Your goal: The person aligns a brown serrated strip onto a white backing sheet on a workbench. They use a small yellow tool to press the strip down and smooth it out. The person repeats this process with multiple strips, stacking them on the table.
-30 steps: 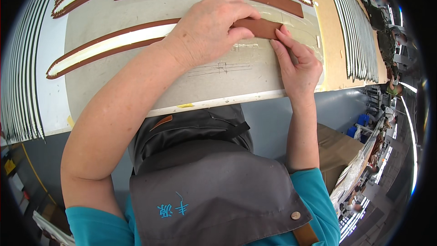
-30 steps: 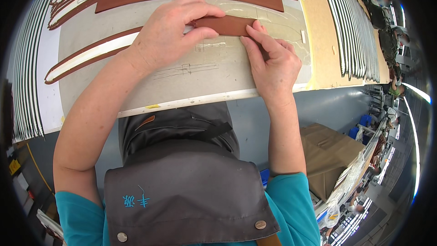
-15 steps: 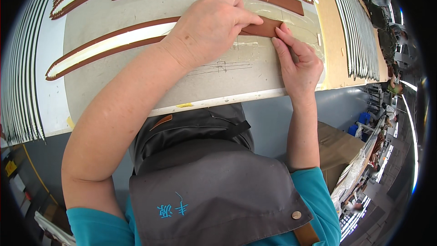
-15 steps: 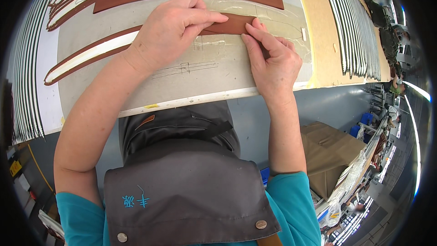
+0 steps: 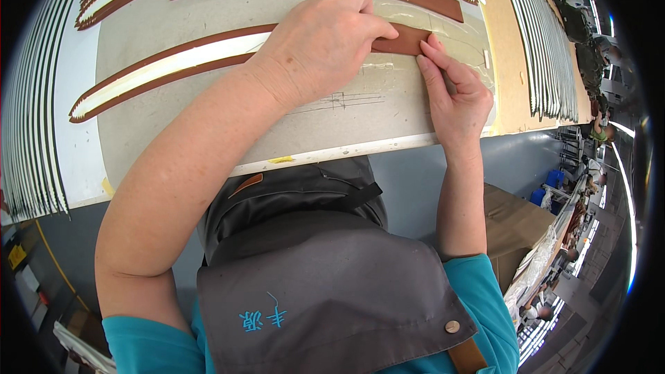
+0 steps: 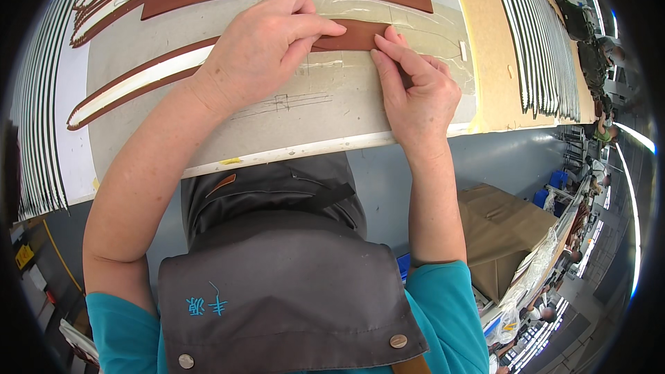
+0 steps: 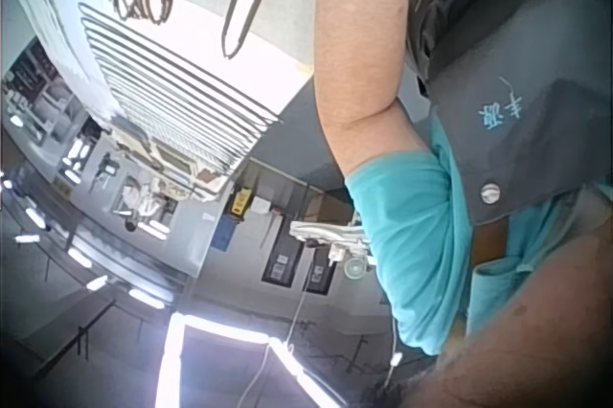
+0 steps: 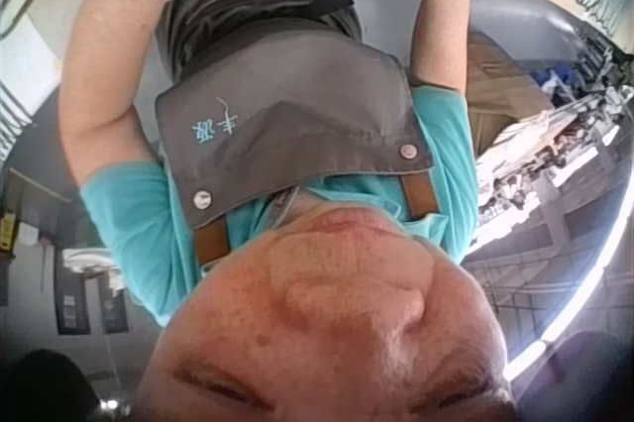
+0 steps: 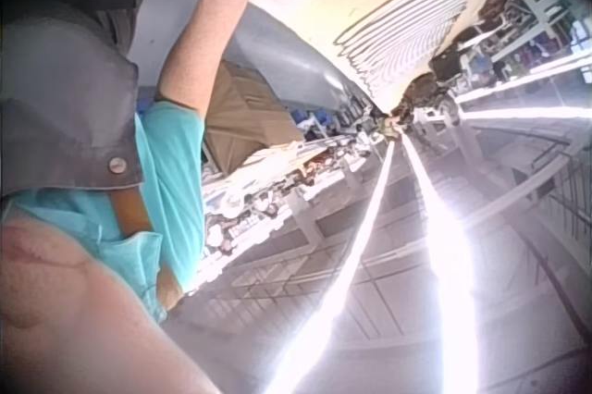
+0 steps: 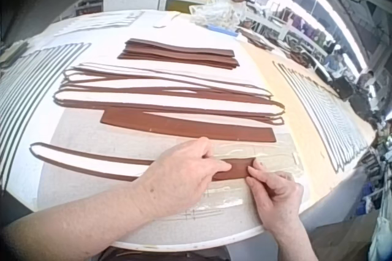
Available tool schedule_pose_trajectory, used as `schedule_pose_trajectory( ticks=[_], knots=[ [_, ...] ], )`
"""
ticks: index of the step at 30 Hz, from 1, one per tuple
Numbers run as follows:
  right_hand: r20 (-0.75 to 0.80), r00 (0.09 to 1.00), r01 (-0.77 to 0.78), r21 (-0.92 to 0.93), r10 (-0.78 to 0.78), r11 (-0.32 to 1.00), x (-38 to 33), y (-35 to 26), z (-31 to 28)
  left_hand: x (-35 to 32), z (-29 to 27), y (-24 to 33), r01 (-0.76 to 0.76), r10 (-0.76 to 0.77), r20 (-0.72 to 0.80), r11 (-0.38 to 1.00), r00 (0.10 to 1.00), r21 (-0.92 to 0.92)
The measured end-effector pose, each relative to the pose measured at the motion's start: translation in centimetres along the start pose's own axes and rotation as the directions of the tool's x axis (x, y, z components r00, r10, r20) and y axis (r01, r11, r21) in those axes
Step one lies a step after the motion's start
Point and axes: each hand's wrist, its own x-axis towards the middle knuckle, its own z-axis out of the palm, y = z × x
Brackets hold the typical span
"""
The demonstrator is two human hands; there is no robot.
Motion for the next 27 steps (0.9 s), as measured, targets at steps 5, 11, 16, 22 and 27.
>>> schedule_pose_trajectory(
  ticks=[5, 11, 16, 22, 27],
  knots=[
    [0.002, 0.999, -0.032, 0.022, 0.032, 0.999, -0.05, -0.03, 0.04, -0.09, 0.02, 0.28, 0.004, -0.004, -0.006, 0.999, 1.0, 0.034],
    [-0.004, 0.999, -0.047, 0.054, 0.047, 0.997, -0.11, 0.13, 0.14, 0.0, -0.08, 0.24, 0.029, -0.029, 0.01, 0.999, 1.0, 0.021],
    [-0.008, 0.999, -0.045, 0.059, 0.046, 0.997, -0.12, 0.25, 0.15, 0.0, -0.07, 0.11, 0.013, -0.013, 0.009, 1.0, 1.0, 0.017],
    [-0.009, 0.998, -0.064, 0.087, 0.065, 0.994, -0.17, 0.2, 0.23, -0.08, -0.16, 0.16, 0.016, -0.016, 0.017, 1.0, 1.0, 0.014],
    [0.005, 0.996, -0.089, 0.089, 0.089, 0.992, -0.15, 0.03, 0.04, -0.05, -0.27, 0.24, 0.019, -0.019, 0.029, 1.0, 0.999, 0.004]
  ],
)
